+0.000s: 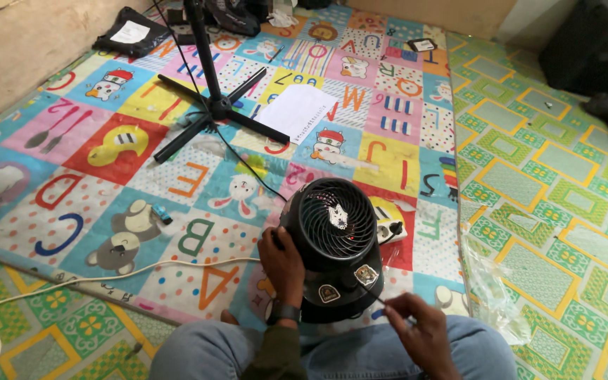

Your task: The person sits on a colorful play mat and uses a screwdriver to unscrew and remove the front grille of a small black electric fan. They then rotate the fan and continue unscrewing the rear grille, removing it to expose the internal fan blades.

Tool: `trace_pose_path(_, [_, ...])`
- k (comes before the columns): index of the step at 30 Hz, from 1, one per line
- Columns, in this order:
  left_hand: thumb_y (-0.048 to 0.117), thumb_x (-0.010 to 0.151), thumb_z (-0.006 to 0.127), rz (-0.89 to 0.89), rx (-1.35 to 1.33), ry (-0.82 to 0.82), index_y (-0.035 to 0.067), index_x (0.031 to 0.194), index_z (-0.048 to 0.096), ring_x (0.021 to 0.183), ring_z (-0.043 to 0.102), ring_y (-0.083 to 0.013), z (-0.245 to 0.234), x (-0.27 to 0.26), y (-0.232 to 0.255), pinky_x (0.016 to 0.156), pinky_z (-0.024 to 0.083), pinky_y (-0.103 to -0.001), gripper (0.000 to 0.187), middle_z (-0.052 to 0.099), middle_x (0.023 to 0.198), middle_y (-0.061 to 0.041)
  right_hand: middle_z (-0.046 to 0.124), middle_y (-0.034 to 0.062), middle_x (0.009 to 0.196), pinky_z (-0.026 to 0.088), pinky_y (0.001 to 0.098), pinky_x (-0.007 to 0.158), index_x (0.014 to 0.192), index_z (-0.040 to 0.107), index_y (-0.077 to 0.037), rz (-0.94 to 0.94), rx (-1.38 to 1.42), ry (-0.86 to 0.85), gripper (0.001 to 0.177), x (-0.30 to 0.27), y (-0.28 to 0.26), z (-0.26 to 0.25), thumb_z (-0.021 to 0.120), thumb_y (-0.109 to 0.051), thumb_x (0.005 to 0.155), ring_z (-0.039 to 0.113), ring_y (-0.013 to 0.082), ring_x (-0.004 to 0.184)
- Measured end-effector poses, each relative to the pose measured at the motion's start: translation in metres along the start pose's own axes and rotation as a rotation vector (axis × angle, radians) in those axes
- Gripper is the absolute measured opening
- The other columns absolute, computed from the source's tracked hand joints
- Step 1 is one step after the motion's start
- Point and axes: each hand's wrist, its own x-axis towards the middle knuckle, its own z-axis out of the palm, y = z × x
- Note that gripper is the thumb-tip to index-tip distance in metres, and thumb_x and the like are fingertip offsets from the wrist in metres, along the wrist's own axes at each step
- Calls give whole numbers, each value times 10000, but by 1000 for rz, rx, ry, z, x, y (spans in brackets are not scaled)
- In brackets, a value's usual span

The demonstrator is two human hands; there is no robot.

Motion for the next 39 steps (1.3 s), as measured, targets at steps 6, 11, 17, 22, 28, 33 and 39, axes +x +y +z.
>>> trace_pose_path(6, [314, 1039, 538, -1, 13, -9, 9, 1100, 628, 963, 593, -432, 0, -2, -4, 843, 467, -504, 324, 631, 1007, -235, 740, 73, 750, 562, 291, 680, 877, 744, -21, -26, -38, 38, 100, -21, 4, -2, 774, -70, 795, 717, 153, 698])
trace_pose_path(11, [314, 1038, 537, 10, 4, -6, 9, 1111, 624, 958, 598, -421, 2, -1, -7, 841, 475, -499, 326, 633, 1011, -227, 753, 63, 761, 568, 293, 679, 876, 739, -25, 160, -45, 85, 91, -27, 0, -8, 764, -86, 814, 737, 138, 703])
trace_pose_path(17, [315, 1049, 527, 33, -10, -2, 10, 1101, 622, 969, 590, -422, 2, -2, -4, 851, 468, -493, 323, 633, 1011, -224, 769, 93, 755, 555, 285, 685, 857, 721, 0, 229, 31, 121, 84, -28, -6, -10, 769, -46, 806, 724, 161, 712])
trace_pose_path(22, [320, 1044, 522, 10, -2, -17, 11, 1107, 622, 956, 588, -418, 1, -2, -4, 849, 468, -491, 330, 627, 1007, -226, 741, 100, 744, 550, 285, 664, 846, 714, 8, 145, 144, 44, 62, -35, -9, -10, 753, -18, 805, 704, 149, 696])
trace_pose_path(28, [309, 1056, 516, 31, 6, -30, 4, 1101, 622, 990, 583, -434, 1, -2, -5, 867, 459, -502, 326, 627, 1040, -242, 756, 69, 771, 567, 294, 648, 867, 744, -21, 163, 110, -18, 76, -39, -7, -9, 748, -19, 792, 742, 119, 711])
trace_pose_path(33, [312, 1049, 517, 23, -8, -26, 5, 1110, 620, 985, 586, -435, 1, -1, -5, 867, 462, -501, 329, 627, 1042, -243, 716, 82, 765, 518, 313, 638, 851, 752, -19, 48, 164, -145, 91, -44, 1, -11, 726, -1, 766, 690, 149, 715])
trace_pose_path(39, [293, 1059, 515, 46, -10, -15, 1, 1092, 620, 984, 587, -438, 0, -3, -4, 886, 458, -505, 312, 633, 1028, -239, 749, 68, 726, 549, 275, 683, 835, 739, -13, 59, 90, -51, 90, -38, 22, -11, 792, -38, 767, 705, 141, 704])
